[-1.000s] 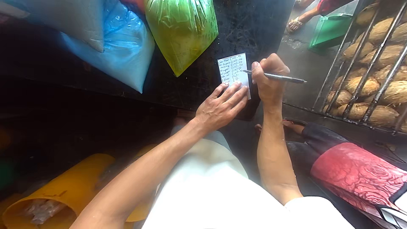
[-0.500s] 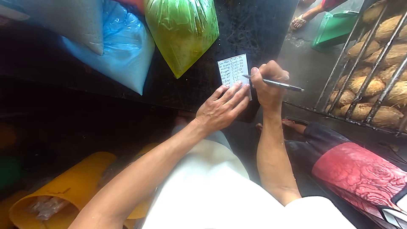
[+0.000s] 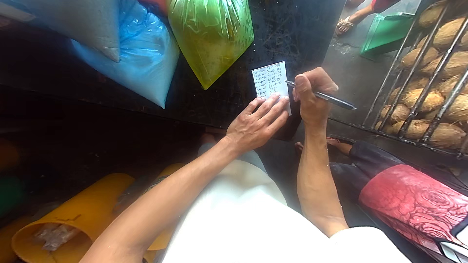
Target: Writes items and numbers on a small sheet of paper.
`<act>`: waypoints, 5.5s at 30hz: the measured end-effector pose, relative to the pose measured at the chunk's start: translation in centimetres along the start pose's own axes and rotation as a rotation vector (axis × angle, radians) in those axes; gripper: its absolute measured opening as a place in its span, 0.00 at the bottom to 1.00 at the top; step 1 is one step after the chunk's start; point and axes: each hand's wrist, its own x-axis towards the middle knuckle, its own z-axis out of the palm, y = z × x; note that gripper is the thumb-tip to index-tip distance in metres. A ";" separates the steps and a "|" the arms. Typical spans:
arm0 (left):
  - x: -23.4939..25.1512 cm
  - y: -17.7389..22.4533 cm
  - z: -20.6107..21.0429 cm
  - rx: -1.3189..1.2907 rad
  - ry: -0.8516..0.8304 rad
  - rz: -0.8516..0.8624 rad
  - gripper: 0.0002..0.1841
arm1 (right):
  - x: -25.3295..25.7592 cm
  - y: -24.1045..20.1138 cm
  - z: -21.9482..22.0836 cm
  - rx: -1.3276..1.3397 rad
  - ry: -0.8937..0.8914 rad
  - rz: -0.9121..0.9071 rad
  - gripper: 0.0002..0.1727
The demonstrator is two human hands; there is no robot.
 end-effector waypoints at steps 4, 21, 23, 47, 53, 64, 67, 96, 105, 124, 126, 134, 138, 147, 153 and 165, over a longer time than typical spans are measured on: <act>0.0 -0.1 0.1 -0.006 0.002 0.004 0.18 | 0.2 -0.2 0.4 -0.126 0.052 -0.001 0.05; 0.0 0.3 0.4 0.042 0.050 -0.035 0.18 | -1.1 -0.7 -0.3 -0.241 0.048 0.089 0.06; -0.1 0.2 0.3 0.034 0.074 -0.043 0.18 | -0.7 -0.1 -0.1 -0.230 0.066 0.073 0.05; 0.0 0.0 -0.3 0.016 0.074 0.003 0.19 | -0.5 -0.8 0.6 -0.287 0.117 0.083 0.07; 0.0 0.1 0.0 -0.001 0.042 -0.003 0.18 | -0.6 -0.9 0.2 -0.274 0.102 0.081 0.06; -0.1 -0.1 0.1 0.026 0.047 0.011 0.17 | -1.0 -0.7 0.4 -0.248 0.138 0.065 0.06; -0.1 0.0 0.2 0.027 0.057 0.009 0.17 | -1.1 -0.7 0.4 -0.250 0.139 0.071 0.06; -0.1 -0.1 0.0 -0.001 0.002 0.010 0.18 | -0.2 0.2 0.4 -0.251 0.057 -0.060 0.14; -0.1 -0.1 0.2 0.006 0.020 0.005 0.18 | -0.6 -0.2 0.8 -0.247 0.110 -0.071 0.12; 0.0 -0.1 0.1 -0.004 0.002 0.004 0.18 | -0.5 -0.2 0.5 -0.245 0.045 -0.027 0.13; -0.1 -0.1 0.1 -0.002 0.009 0.001 0.18 | -0.6 -0.5 0.7 -0.275 0.059 -0.006 0.14; 0.0 0.0 0.1 -0.003 0.007 -0.001 0.18 | -1.2 -1.6 1.0 -0.369 0.057 0.066 0.16; -0.1 -0.1 0.1 -0.003 -0.001 0.003 0.17 | -1.2 -1.5 0.8 -0.375 0.038 0.063 0.16; -0.1 0.0 0.0 0.002 -0.011 -0.004 0.18 | -1.1 -1.9 1.0 -0.343 0.076 0.070 0.17; 0.0 0.0 0.1 -0.003 0.007 -0.002 0.18 | -1.1 -1.8 0.8 -0.356 0.053 0.066 0.18; -0.4 -0.2 0.1 -0.028 0.048 0.052 0.17 | -0.3 0.2 0.6 -0.211 0.133 -0.011 0.13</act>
